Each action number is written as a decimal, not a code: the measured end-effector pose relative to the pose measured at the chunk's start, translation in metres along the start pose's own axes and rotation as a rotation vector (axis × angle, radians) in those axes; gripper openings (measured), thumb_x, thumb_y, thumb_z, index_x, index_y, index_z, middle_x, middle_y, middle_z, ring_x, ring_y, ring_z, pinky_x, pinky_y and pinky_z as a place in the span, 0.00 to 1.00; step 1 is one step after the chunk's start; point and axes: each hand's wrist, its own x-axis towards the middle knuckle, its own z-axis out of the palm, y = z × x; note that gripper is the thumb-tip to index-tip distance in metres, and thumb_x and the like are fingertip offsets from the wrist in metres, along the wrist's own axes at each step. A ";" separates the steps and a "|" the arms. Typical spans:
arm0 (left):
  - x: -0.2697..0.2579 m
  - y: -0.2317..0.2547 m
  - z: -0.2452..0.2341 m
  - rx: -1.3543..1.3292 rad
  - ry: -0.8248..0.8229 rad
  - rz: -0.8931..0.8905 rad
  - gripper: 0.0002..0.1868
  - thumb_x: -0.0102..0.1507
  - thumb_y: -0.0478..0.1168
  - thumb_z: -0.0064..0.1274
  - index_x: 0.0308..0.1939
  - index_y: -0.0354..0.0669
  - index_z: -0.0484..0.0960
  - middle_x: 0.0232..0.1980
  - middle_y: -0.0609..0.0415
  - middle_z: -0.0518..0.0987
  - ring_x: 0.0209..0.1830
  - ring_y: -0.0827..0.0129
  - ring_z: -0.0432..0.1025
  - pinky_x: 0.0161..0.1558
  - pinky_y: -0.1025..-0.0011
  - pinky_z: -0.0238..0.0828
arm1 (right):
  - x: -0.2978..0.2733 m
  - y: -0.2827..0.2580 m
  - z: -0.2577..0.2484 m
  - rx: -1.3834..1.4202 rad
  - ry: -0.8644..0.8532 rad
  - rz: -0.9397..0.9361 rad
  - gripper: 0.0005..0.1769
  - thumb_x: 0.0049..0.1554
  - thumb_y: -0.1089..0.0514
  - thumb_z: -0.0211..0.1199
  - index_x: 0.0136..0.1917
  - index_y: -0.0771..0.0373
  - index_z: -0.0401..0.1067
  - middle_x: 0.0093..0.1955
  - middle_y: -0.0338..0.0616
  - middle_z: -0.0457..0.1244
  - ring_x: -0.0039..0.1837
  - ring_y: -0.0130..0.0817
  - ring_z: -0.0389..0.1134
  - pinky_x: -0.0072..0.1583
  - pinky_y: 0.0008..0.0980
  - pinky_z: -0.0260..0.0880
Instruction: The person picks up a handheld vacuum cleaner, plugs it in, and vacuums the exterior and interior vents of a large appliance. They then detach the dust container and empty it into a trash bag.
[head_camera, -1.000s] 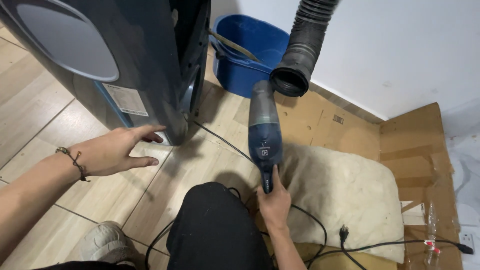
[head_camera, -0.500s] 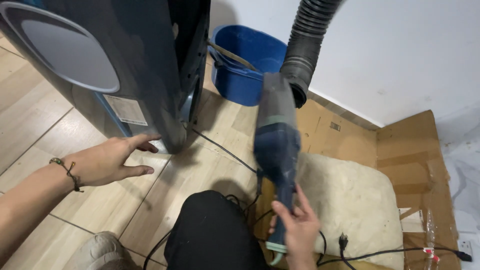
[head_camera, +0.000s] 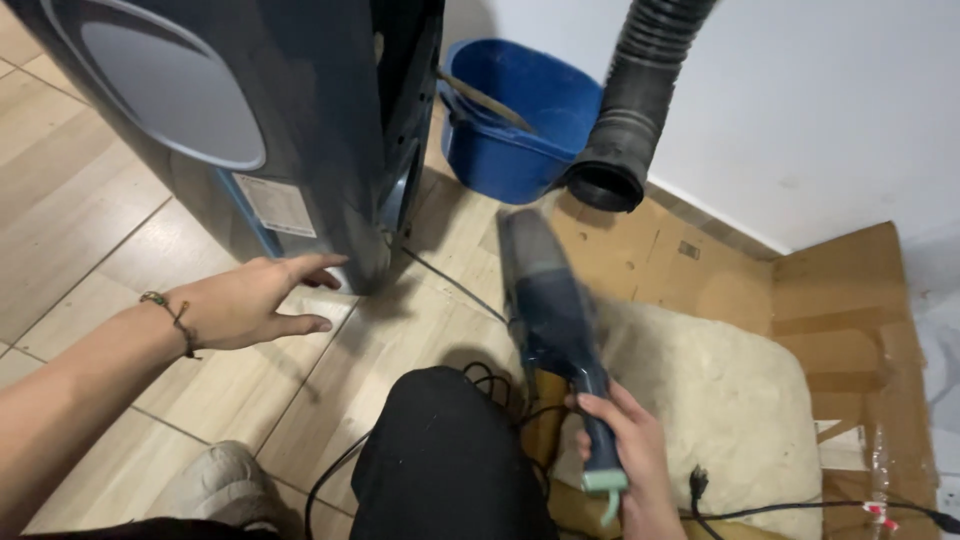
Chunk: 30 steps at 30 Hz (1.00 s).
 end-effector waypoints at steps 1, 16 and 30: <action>0.000 0.000 0.001 0.001 -0.005 -0.005 0.43 0.57 0.52 0.62 0.74 0.52 0.61 0.65 0.58 0.80 0.60 0.65 0.79 0.60 0.64 0.79 | 0.010 0.004 0.004 0.001 -0.001 0.007 0.27 0.52 0.70 0.62 0.67 0.73 0.73 0.45 0.62 0.69 0.27 0.40 0.58 0.29 0.32 0.56; 0.000 0.010 -0.008 -0.096 -0.075 0.004 0.41 0.58 0.48 0.60 0.73 0.45 0.62 0.62 0.46 0.82 0.65 0.48 0.73 0.68 0.49 0.69 | 0.046 -0.078 0.033 -0.821 -0.101 0.059 0.21 0.45 0.65 0.75 0.47 0.85 0.76 0.32 0.69 0.66 0.27 0.52 0.69 0.31 0.46 0.71; 0.003 0.017 -0.011 -0.079 -0.072 0.001 0.42 0.60 0.52 0.58 0.74 0.46 0.60 0.63 0.49 0.81 0.67 0.50 0.72 0.69 0.50 0.67 | 0.140 -0.159 0.040 -0.971 -0.288 0.129 0.37 0.46 0.70 0.73 0.69 0.73 0.69 0.41 0.80 0.68 0.29 0.51 0.65 0.31 0.44 0.65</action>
